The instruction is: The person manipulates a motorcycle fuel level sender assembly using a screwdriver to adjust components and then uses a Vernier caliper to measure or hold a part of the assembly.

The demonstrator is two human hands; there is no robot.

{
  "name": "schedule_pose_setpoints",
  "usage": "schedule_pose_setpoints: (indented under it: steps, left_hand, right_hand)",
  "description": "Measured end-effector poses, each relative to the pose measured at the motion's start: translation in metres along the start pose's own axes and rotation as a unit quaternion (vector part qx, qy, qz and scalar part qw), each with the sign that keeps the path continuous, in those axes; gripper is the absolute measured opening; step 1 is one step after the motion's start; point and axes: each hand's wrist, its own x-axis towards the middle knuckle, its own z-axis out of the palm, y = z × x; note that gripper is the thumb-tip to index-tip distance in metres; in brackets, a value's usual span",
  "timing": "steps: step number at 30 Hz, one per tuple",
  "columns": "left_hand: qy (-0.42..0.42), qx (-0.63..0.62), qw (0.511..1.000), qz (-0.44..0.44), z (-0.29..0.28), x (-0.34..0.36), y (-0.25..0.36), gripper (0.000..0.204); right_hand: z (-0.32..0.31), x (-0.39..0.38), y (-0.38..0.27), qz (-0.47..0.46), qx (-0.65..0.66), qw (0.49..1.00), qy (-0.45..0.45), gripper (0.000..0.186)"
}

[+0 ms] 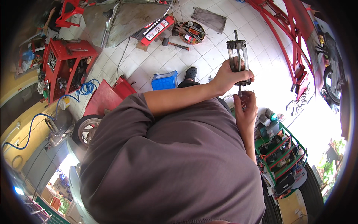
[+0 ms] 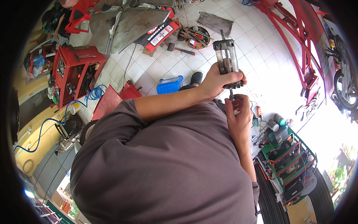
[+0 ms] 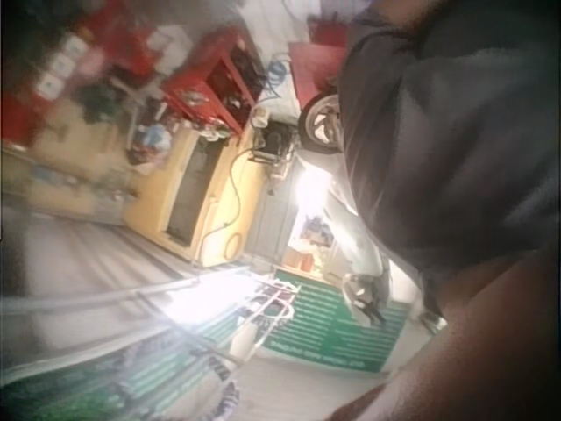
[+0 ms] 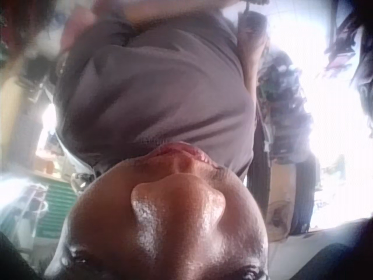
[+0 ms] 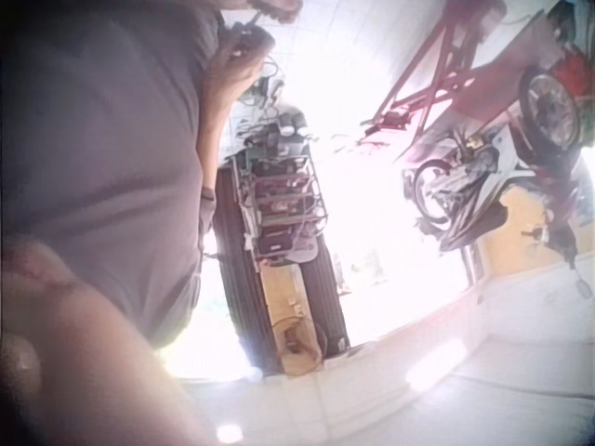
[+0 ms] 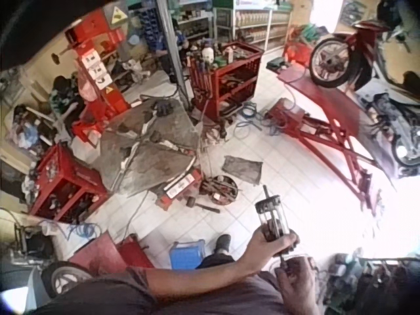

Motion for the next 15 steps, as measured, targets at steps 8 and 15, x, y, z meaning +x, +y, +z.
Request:
schedule_pose_setpoints:
  steps: [8, 15]
  left_hand:
    - [-0.012, 0.017, 0.999, -0.026, 0.007, 0.013, 0.003, 0.011]
    - [-0.038, 0.021, 0.999, -0.031, 0.010, 0.019, -0.002, 0.012]
  right_hand:
    - [-0.004, 0.006, -0.001, -0.018, 0.001, 0.999, 0.037, 0.024]
    - [-0.007, 0.005, 0.002, 0.017, 0.030, 0.999, 0.040, 0.017]
